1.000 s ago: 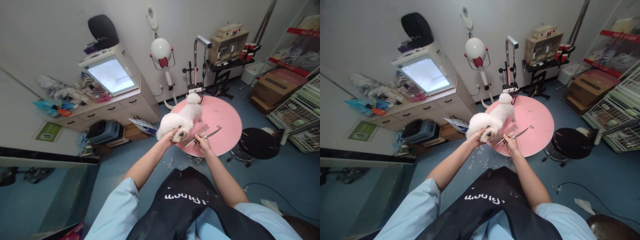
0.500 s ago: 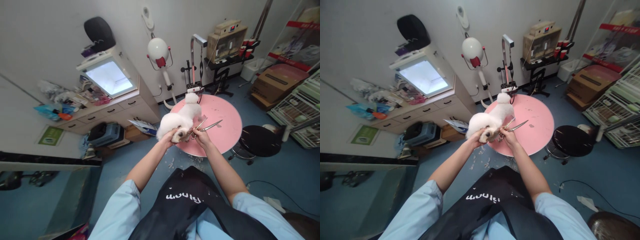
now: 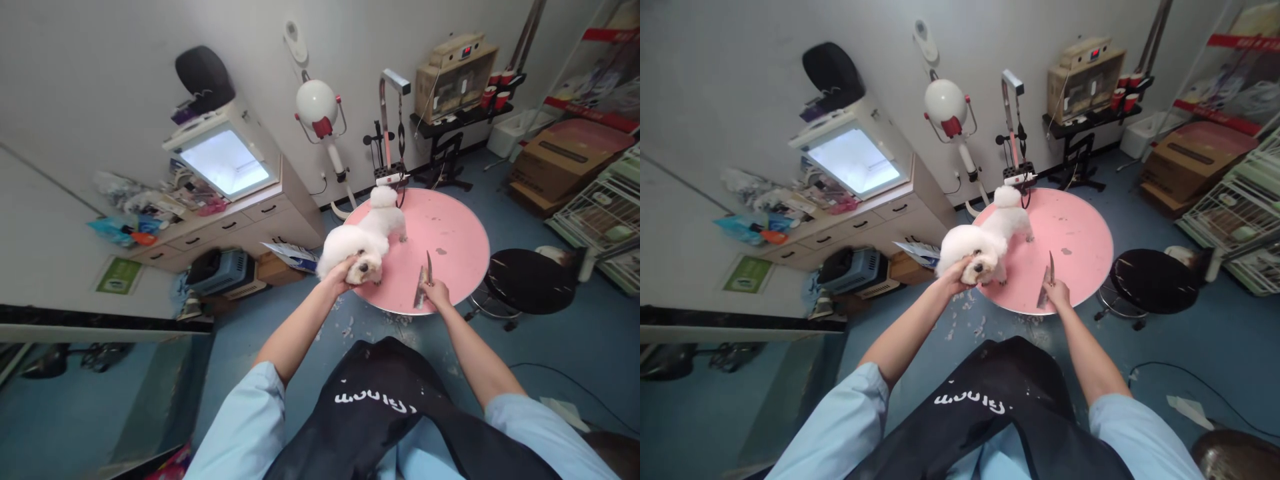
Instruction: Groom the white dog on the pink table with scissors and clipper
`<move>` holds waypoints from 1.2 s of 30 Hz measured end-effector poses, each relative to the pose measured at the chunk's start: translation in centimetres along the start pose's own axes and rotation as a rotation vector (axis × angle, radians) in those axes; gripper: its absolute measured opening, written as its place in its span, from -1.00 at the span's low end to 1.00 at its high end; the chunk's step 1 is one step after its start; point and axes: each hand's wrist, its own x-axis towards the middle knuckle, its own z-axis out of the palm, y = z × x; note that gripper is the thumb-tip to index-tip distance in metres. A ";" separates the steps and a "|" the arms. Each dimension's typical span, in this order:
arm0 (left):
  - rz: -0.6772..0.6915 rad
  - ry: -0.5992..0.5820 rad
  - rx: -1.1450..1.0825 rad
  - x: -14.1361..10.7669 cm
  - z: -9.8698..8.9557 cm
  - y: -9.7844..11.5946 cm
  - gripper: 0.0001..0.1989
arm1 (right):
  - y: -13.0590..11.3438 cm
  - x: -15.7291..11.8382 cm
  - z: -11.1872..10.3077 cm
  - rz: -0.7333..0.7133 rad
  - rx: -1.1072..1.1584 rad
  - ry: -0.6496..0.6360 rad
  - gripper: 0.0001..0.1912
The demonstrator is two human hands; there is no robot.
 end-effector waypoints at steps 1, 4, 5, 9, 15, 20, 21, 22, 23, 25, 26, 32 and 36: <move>-0.003 0.021 0.013 -0.1 0.1 0.0 -0.81 | 0.0 -0.3 0.5 0.031 0.015 -0.042 -0.73; -0.006 0.057 0.064 -0.1 0.5 0.1 -0.85 | -0.5 -2.7 3.3 0.048 0.115 -0.194 -0.71; -0.007 0.064 0.083 -0.1 0.5 0.1 -0.85 | -0.7 -4.1 4.5 0.041 0.141 -0.248 -0.71; -0.021 0.061 0.117 0.0 0.6 0.0 -0.84 | -1.5 -11.1 9.0 0.042 0.378 -0.542 -0.86; -0.008 0.056 0.133 0.3 0.5 -0.2 -0.87 | -2.3 -18.7 12.3 -0.071 0.642 -0.815 -0.56; 0.001 0.044 0.125 0.7 0.2 -0.5 -0.83 | -3.3 -19.6 13.9 -0.122 0.512 -0.847 -0.66; 0.001 0.053 0.131 0.8 0.1 -0.6 -0.82 | -3.6 -19.5 14.0 -0.116 0.478 -0.849 -0.66; -0.001 0.060 0.139 0.9 0.1 -0.6 -0.81 | -3.9 -19.4 14.2 -0.114 0.450 -0.848 -0.65; -0.002 0.065 0.144 0.9 0.1 -0.7 -0.80 | -4.2 -19.2 14.3 -0.118 0.431 -0.840 -0.64; -0.003 0.063 0.138 0.8 0.1 -0.8 -0.80 | -4.6 -18.8 14.5 -0.136 0.409 -0.811 -0.62; -0.004 0.059 0.126 0.8 0.2 -0.9 -0.81 | -4.8 -18.6 14.6 -0.145 0.402 -0.791 -0.61; 0.002 0.041 0.063 0.6 0.2 -1.3 -0.86 | -5.0 -18.1 14.8 -0.138 0.464 -0.713 -0.64; -0.013 0.012 0.100 0.8 -0.1 -1.3 -0.85 | -4.7 -18.5 14.7 -0.104 0.478 -0.721 -0.64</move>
